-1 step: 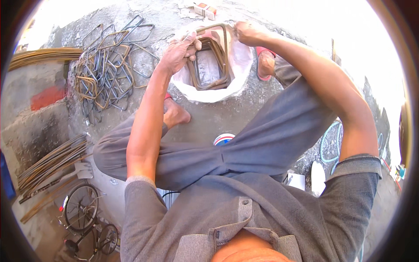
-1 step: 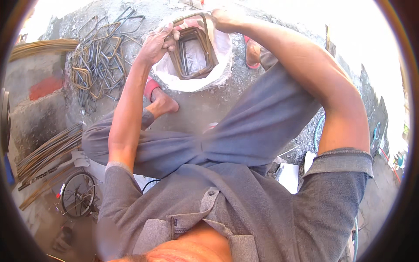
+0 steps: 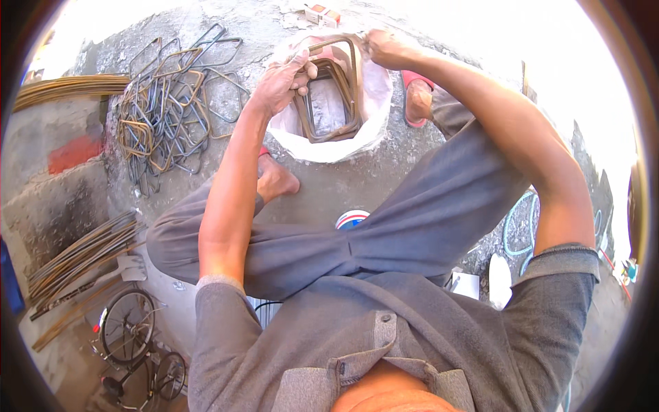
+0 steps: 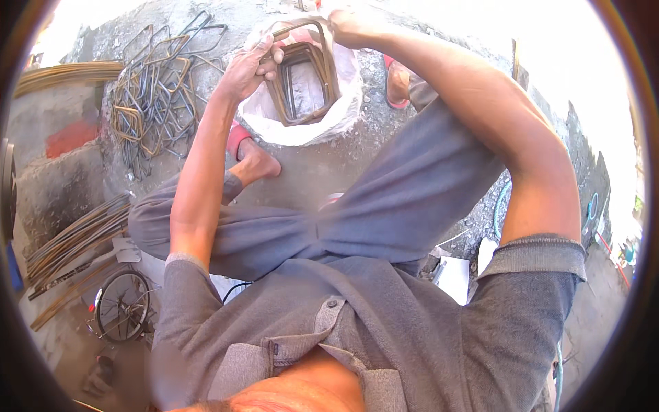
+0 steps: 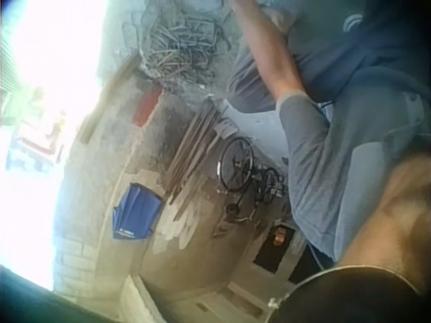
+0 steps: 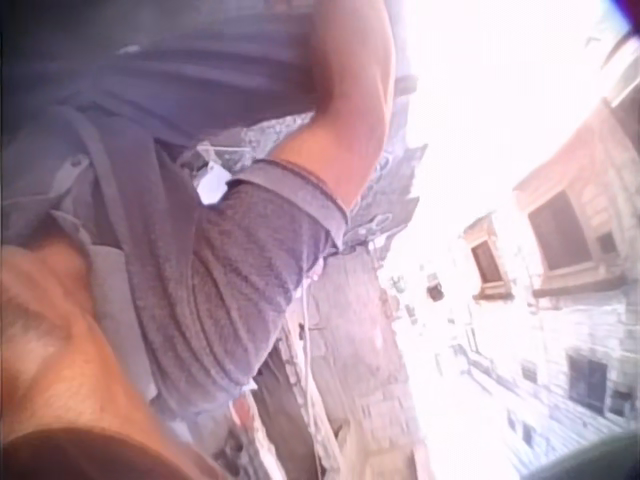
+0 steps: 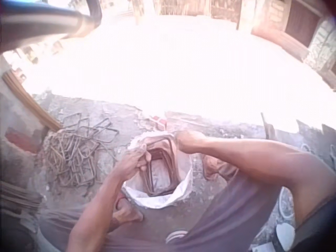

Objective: Sort and stack rectangular metal rebar ties into a bag.

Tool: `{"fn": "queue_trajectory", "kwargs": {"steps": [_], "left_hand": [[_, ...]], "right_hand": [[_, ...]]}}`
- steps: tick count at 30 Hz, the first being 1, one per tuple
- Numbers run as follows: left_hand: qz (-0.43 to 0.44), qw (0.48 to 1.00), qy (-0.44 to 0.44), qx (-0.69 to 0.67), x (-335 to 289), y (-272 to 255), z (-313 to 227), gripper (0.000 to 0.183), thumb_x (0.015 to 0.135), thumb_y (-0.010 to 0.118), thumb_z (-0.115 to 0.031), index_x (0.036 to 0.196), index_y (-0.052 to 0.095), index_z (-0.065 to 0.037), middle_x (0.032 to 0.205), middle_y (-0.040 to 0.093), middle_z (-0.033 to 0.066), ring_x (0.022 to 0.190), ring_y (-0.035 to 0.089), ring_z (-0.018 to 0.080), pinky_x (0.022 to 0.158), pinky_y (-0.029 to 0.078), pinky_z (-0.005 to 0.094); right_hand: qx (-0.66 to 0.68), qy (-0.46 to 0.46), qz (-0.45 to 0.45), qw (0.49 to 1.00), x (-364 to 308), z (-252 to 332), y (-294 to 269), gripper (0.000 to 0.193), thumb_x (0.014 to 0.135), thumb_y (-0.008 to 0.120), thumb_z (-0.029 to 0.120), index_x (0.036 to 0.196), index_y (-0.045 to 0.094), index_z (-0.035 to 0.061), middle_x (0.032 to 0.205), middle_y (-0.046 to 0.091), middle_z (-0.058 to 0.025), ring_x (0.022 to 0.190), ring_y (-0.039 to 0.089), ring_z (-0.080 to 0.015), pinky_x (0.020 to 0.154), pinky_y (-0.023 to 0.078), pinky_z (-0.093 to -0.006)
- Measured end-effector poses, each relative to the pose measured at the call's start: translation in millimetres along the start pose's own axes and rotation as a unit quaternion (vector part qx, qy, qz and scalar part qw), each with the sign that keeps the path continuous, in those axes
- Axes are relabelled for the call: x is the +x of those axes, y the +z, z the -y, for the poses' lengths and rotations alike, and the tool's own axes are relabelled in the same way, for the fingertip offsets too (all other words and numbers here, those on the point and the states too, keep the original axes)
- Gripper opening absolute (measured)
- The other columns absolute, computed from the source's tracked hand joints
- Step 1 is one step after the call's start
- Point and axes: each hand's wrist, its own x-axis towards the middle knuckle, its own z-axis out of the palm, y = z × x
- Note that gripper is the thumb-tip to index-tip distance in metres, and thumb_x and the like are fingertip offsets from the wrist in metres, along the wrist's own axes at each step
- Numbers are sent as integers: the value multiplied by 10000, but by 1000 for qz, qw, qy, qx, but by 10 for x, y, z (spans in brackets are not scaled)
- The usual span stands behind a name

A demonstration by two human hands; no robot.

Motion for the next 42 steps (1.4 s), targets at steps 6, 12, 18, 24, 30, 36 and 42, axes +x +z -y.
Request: {"fn": "queue_trajectory", "kwargs": {"steps": [6, 12, 18, 24, 30, 36, 42], "left_hand": [[-53, 997, -49, -26, 195, -93, 165, 333, 1009, 452, -364, 1183, 529, -91, 726, 550, 4, 511, 316, 37, 496, 343, 214], [-94, 974, -135, -157, 568, -400, 734, 376, 1014, 430, -368, 1190, 523, -49, 694, 556, 46, 495, 337, 60, 476, 331, 230], [-208, 961, -180, 2, 889, -328, 815, 445, 995, 461, -358, 1212, 496, 29, 697, 564, 81, 490, 447, 104, 477, 414, 271], [-388, 765, -45, 513, 851, 69, 1055, 763, 796, 716, -303, 1325, 308, 64, 1054, 569, 229, 1018, 583, 362, 876, 482, 468], [-421, 716, -156, 535, 330, 340, 1421, 860, 694, 726, -93, 1371, 229, 93, 1280, 449, 274, 1159, 494, 427, 962, 455, 450], [-329, 791, -49, 513, 227, 128, 1565, 759, 686, 653, -29, 1336, 295, 131, 1125, 572, 311, 1047, 587, 430, 934, 478, 412], [-369, 780, 8, 505, -1, -473, 1866, 689, 704, 606, -49, 1312, 363, 166, 1158, 550, 361, 1071, 563, 466, 943, 457, 437]], "right_hand": [[191, 73, -130, 970, 214, 285, -74, 223, 847, 486, 90, 905, 646, -53, 824, 623, -294, 792, 633, -433, 744, 502, -483], [137, 76, -91, 983, 113, 171, -139, 243, 820, 447, 57, 905, 637, -68, 875, 625, -311, 855, 637, -442, 781, 505, -490], [132, 58, -55, 988, 12, 213, -195, 234, 839, 449, 79, 929, 625, -48, 907, 621, -304, 907, 624, -439, 806, 495, -484], [146, 35, -93, 984, 24, 355, -204, 190, 749, 528, 49, 814, 659, -72, 803, 650, -277, 763, 670, -384, 690, 528, -451], [141, 19, -39, 989, 62, 504, -311, 223, 853, 470, 116, 902, 626, -35, 893, 628, -304, 867, 639, -440, 771, 504, -496], [129, 25, -73, 989, 24, 363, -249, 233, 862, 464, 116, 925, 629, -35, 918, 631, -291, 884, 632, -439, 785, 506, -483], [118, 0, -125, 985, -17, 309, -271, 244, 873, 492, 141, 912, 630, -56, 873, 627, -287, 855, 623, -437, 784, 482, -493]]}}
